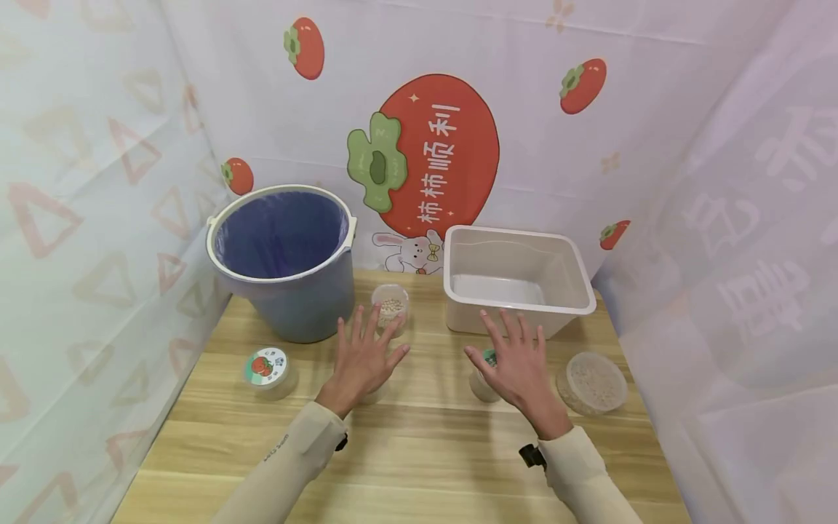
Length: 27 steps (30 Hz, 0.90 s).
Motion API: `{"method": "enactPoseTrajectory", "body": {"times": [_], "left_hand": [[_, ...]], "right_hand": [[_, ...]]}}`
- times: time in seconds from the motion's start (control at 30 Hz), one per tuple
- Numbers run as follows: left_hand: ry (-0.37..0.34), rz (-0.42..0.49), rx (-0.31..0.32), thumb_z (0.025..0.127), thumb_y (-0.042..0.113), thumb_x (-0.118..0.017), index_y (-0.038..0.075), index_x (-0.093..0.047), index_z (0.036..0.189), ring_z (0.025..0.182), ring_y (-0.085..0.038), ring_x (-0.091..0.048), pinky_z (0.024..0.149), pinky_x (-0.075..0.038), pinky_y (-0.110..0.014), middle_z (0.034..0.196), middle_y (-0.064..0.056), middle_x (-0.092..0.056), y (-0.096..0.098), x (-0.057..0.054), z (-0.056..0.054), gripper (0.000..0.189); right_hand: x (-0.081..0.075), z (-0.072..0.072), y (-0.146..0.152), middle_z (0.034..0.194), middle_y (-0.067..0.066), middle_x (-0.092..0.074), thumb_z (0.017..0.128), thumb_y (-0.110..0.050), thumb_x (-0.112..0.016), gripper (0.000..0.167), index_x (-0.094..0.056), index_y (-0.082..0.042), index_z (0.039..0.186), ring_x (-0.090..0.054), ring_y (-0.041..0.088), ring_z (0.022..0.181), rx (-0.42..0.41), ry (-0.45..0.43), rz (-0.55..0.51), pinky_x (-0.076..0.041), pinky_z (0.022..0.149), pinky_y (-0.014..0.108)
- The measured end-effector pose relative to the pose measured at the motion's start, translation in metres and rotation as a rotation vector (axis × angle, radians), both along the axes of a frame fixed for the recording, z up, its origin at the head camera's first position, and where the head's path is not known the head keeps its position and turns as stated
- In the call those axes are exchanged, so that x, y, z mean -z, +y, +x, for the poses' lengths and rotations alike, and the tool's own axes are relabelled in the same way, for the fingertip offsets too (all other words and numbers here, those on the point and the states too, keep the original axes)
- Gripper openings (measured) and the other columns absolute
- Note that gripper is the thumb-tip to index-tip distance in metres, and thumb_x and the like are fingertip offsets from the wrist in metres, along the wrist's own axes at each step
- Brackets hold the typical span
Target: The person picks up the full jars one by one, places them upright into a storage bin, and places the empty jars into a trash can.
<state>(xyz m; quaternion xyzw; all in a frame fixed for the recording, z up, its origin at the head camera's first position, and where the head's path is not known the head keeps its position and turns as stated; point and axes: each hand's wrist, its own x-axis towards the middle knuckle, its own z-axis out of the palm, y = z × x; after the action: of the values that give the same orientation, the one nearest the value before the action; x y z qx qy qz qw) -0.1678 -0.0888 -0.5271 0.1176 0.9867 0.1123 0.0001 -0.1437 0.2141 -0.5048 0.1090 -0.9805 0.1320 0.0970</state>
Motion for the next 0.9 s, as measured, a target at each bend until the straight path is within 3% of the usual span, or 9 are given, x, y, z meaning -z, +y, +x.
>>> {"method": "enactPoseTrajectory", "body": {"times": [0.27, 0.57, 0.9], "left_hand": [[-0.013, 0.000, -0.011, 0.111, 0.061, -0.048, 0.041, -0.035, 0.171, 0.168, -0.049, -0.015, 0.128, -0.015, -0.080, 0.183, -0.014, -0.019, -0.001, -0.001, -0.007, 0.064], [-0.035, -0.024, -0.010, 0.111, 0.064, -0.044, 0.041, -0.031, 0.172, 0.167, -0.050, -0.015, 0.128, -0.018, -0.078, 0.183, -0.015, -0.017, -0.001, -0.004, -0.017, 0.067], [-0.025, 0.006, -0.017, 0.112, 0.059, -0.050, 0.040, -0.031, 0.172, 0.165, -0.052, -0.021, 0.127, -0.022, -0.078, 0.184, -0.014, -0.015, -0.005, -0.002, -0.027, 0.066]], "right_hand": [[-0.007, -0.003, 0.013, 0.169, 0.021, -0.043, 0.101, -0.063, -0.063, 0.077, -0.046, -0.024, 0.166, -0.035, 0.053, 0.157, 0.009, 0.067, -0.016, -0.024, 0.122, 0.082], [-0.019, -0.012, 0.028, 0.166, 0.023, -0.044, 0.101, -0.061, -0.063, 0.077, -0.047, -0.023, 0.165, -0.035, 0.055, 0.155, 0.039, 0.084, 0.001, -0.027, 0.122, 0.077], [-0.026, -0.025, 0.047, 0.170, 0.023, -0.039, 0.103, -0.058, -0.060, 0.075, -0.044, -0.019, 0.166, -0.031, 0.056, 0.156, 0.097, 0.042, -0.013, -0.022, 0.122, 0.081]]}}
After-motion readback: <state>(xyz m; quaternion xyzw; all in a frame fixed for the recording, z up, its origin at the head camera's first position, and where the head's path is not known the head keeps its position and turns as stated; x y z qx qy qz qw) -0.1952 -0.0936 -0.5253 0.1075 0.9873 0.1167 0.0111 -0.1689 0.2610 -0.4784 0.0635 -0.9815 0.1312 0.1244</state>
